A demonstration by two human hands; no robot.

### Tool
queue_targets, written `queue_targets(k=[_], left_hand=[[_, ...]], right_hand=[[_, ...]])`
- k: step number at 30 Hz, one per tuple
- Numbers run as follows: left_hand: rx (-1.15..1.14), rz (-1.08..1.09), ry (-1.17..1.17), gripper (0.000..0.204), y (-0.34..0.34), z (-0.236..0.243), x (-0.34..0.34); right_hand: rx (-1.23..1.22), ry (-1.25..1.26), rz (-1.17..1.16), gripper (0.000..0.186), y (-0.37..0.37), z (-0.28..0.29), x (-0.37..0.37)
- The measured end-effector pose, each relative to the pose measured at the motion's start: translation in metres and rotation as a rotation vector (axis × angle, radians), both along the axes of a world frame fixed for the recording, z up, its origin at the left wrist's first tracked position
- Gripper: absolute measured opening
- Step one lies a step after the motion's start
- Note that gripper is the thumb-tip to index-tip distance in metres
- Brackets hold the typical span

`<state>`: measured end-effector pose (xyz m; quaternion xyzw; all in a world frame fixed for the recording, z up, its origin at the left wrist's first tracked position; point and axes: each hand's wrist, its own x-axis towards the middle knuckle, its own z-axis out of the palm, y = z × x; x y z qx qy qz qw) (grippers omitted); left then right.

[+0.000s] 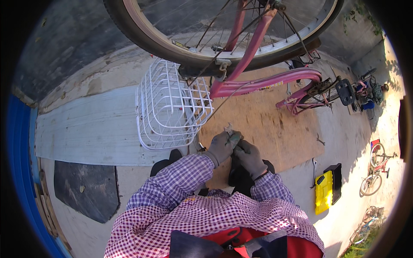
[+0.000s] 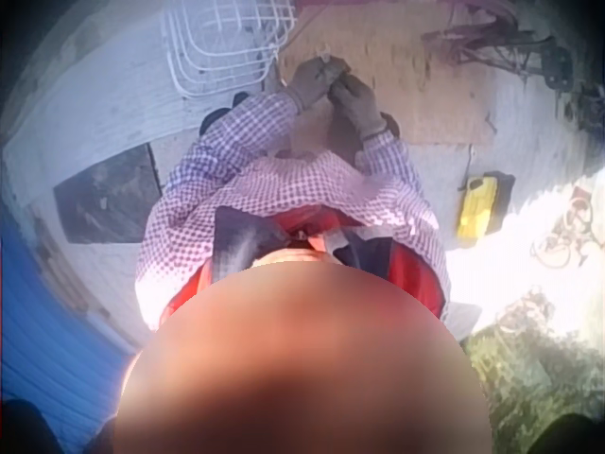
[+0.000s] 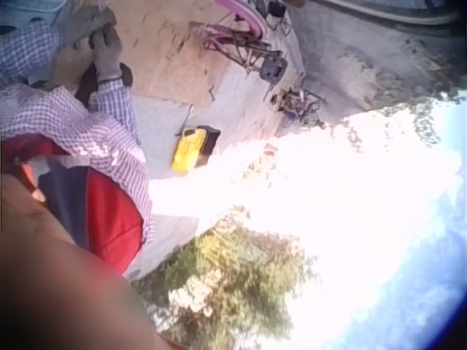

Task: The person works on a pink bicycle that is upside down, using a wrench and pliers to adjust the rear wheel axle and brake cable. The person repositions the bicycle and continues tightening components near the rear hub and brake assembly.

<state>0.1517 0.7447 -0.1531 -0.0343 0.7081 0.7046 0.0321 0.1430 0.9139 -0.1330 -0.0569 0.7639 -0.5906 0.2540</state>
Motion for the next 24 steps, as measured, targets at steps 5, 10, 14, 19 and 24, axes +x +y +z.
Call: queue_targets(k=[5, 10, 14, 19, 24], left_hand=[[-0.079, -0.002, -0.004, 0.035, -0.009, 0.004, -0.001], [-0.132, 0.036, 0.080, 0.034, -0.012, 0.001, -0.003], [-0.103, 0.045, 0.073, 0.034, -0.013, -0.001, -0.005], [-0.067, 0.043, -0.033, 0.036, -0.014, 0.004, -0.006], [0.198, 0.008, -0.216, 0.042, -0.010, 0.016, -0.003]], right_hand=[[0.040, 0.108, 0.021, 0.030, -0.007, -0.006, -0.002], [0.137, 0.165, 0.059, 0.033, -0.008, -0.006, -0.004], [0.190, 0.181, -0.042, 0.030, -0.011, -0.010, -0.006], [0.177, 0.220, -0.206, 0.025, -0.008, -0.015, -0.007], [0.255, 0.194, -0.357, 0.025, 0.001, -0.004, -0.009]])
